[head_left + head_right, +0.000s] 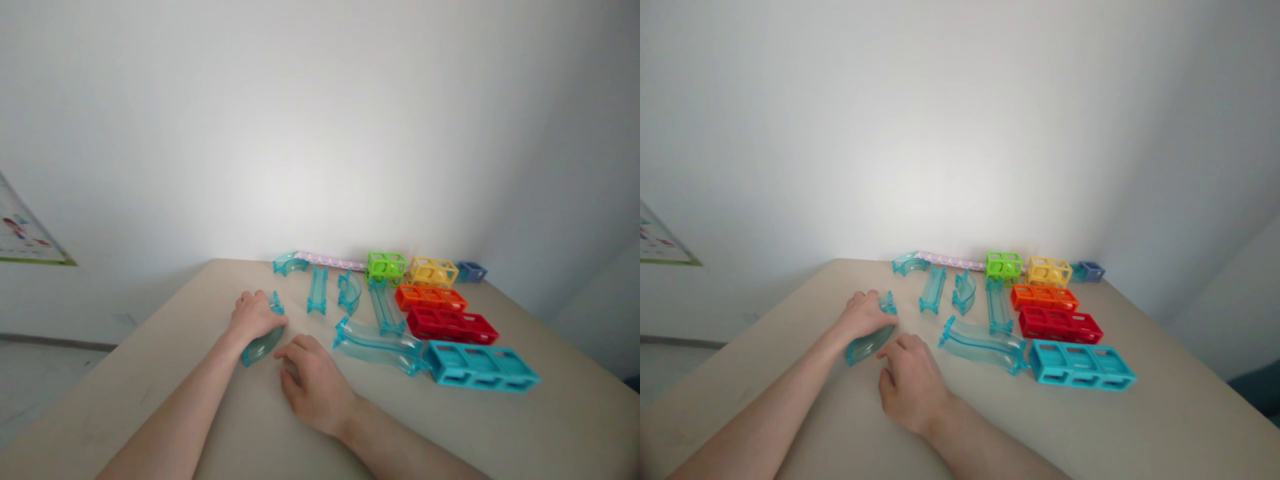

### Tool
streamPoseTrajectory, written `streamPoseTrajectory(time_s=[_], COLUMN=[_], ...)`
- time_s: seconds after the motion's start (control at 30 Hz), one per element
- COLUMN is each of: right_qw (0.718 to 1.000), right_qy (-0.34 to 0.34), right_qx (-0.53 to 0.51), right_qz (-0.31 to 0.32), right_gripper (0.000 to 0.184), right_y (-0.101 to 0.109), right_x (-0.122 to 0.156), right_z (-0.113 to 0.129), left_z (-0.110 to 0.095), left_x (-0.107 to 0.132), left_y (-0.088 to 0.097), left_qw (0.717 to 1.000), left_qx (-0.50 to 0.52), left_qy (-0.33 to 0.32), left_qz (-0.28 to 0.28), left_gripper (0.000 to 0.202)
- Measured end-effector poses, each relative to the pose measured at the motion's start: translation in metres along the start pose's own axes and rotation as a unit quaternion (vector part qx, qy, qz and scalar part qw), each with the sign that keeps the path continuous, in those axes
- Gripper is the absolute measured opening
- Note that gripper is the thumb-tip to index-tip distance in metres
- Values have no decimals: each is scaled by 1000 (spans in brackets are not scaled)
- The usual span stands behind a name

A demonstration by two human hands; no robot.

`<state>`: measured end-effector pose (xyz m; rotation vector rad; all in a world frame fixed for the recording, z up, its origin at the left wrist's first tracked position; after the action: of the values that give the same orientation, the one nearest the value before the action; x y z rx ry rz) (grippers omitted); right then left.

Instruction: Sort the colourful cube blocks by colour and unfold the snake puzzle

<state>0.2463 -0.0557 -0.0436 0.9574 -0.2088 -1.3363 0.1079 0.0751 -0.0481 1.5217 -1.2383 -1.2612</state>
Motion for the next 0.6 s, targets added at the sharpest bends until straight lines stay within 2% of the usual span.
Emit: streamPoseTrajectory(time_s=[0.2, 0.3, 0.43, 0.53, 0.6], right_qw=[998, 996, 997, 997, 997], right_qy=[38, 44, 23, 7, 0], right_qx=[36, 63, 66, 67, 75], right_qz=[35, 40, 29, 25, 34], right_gripper=[47, 47, 42, 31, 22], right_y=[2, 5, 9, 10, 9], right_x=[2, 3, 3, 3, 3], right_z=[5, 7, 8, 7, 6], left_z=[0, 1, 2, 4, 4], left_x=[-2, -4, -7, -7, -6], left_y=[-4, -2, 4, 6, 6], left_qw=[997, 996, 984, 945, 894], left_qx=[57, 80, 178, 312, 421], left_qy=[-37, -22, 28, 101, 154], left_qz=[26, 38, 3, -14, -17], left_gripper=[35, 31, 27, 32, 35])
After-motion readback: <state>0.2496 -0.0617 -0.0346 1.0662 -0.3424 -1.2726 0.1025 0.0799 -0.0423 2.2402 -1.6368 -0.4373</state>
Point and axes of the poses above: each hand's wrist, its own x-axis away from the middle knuckle, its own y-axis out of the back of the hand, z = x × y, the point moved 3 cm from there along -x, towards the middle knuckle, and after that the axes turned 7 degrees about -z, right-handed, at the moved point
